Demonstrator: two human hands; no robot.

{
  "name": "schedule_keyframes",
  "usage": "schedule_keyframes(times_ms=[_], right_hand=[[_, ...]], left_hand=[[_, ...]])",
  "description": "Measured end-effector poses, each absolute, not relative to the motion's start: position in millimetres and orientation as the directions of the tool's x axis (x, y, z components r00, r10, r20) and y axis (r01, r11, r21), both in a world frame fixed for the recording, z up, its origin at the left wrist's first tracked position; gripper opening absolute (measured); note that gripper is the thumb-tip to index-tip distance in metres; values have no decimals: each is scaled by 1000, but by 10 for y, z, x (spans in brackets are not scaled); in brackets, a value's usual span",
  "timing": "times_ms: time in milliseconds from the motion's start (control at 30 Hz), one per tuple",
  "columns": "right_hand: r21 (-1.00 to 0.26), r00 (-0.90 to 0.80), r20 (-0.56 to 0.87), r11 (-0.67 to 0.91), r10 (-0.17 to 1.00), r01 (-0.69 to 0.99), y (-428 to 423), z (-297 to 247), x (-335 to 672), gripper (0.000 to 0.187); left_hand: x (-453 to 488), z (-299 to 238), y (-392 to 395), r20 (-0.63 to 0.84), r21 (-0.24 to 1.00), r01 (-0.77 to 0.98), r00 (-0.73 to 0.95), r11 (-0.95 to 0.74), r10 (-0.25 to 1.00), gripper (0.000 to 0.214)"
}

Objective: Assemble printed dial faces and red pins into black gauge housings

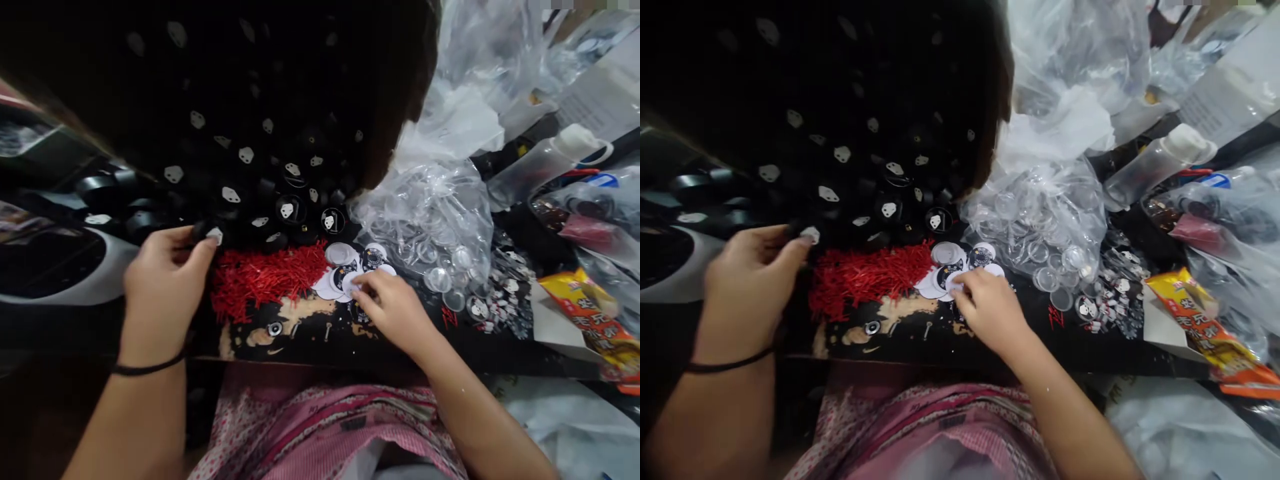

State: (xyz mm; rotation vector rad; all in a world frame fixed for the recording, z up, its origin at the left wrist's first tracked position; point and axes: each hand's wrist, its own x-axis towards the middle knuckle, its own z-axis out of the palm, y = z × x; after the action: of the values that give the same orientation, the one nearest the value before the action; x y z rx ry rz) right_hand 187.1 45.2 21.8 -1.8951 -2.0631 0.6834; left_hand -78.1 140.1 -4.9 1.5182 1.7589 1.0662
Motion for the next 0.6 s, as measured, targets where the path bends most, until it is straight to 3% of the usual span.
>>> schedule_keyframes(times_ms=[67,133,200,267,367,467,600], right_hand=[[-343,-57,-119,13,991,939,514,204,1923,38],[-246,-72,-122,40,990,968,567,185,1923,44],[-247,-80,-110,50,991,968,610,158,1913,40],[-315,-58,-80,30,995,949,657,128,1934,33],[-468,-16,-36,-3,999,884,737,112,2030,15],[-617,7,0,-5,1000,787,768,149,2092,4],[-616,-78,200,188,977,765,623,211,1955,7]], left_hand=[[-772,-42,1284,90,927,375,-215,-3,973,44],[-703,-17,1132,39,997,77,-213,-23,976,35],[-597,-2,950,-95,960,-275,-153,50,984,28],[-485,-8,762,-263,854,-477,-51,208,963,22],[-334,-38,545,-478,693,-573,92,439,874,26],[-186,-35,469,-597,565,-609,164,557,785,35],[12,37,497,-625,449,-668,241,594,743,35]])
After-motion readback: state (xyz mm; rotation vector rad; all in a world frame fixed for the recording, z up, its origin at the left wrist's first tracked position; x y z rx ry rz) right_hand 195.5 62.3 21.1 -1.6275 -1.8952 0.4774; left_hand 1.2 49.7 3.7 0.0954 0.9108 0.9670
